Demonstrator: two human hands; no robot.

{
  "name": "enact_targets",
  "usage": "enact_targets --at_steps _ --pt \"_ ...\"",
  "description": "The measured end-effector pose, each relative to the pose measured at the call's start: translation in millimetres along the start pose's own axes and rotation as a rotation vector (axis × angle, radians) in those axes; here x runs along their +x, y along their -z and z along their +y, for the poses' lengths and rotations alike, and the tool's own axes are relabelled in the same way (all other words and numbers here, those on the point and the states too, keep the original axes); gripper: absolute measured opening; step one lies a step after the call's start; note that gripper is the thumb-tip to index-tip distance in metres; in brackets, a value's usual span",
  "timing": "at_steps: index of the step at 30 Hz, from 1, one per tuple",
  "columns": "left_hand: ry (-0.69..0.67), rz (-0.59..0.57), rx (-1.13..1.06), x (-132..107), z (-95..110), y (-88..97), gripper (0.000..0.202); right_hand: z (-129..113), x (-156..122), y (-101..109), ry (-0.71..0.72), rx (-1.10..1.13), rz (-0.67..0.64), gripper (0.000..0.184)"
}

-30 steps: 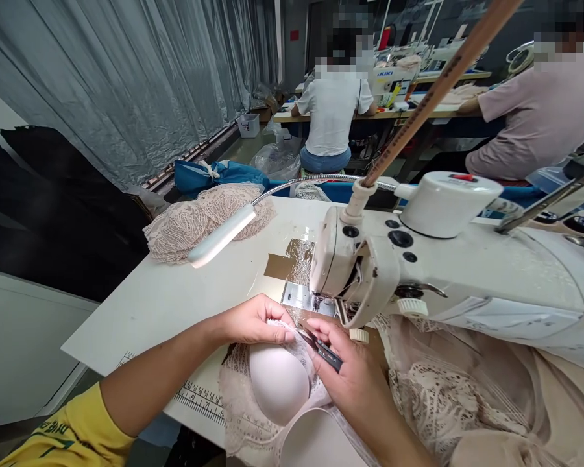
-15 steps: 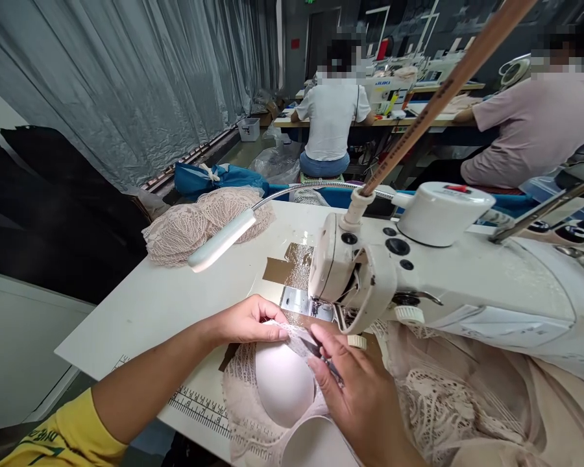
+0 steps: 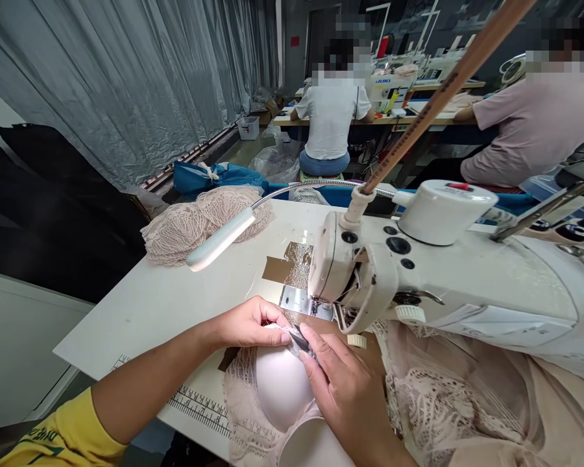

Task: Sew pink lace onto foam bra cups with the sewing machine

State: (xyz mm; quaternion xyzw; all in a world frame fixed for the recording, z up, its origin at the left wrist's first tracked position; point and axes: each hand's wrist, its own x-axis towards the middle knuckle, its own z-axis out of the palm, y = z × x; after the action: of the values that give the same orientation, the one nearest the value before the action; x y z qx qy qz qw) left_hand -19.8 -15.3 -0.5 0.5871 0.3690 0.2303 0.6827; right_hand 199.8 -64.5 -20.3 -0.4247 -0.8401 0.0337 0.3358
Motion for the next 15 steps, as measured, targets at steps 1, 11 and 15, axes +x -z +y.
enact_targets --at_steps 1,11,15 --pt "0.006 0.0 -0.009 -0.4 0.4 -0.2 0.042 -0.5 -0.3 0.5 -0.007 -0.004 -0.002 0.037" --pt "0.012 -0.01 -0.037 -0.9 2.1 -0.8 0.04 -2.0 1.7 0.5 0.012 -0.021 0.027 0.036" --pt "0.013 -0.02 -0.028 -1.0 2.4 -1.6 0.041 -4.9 4.3 2.9 -0.052 0.007 0.02 0.034"
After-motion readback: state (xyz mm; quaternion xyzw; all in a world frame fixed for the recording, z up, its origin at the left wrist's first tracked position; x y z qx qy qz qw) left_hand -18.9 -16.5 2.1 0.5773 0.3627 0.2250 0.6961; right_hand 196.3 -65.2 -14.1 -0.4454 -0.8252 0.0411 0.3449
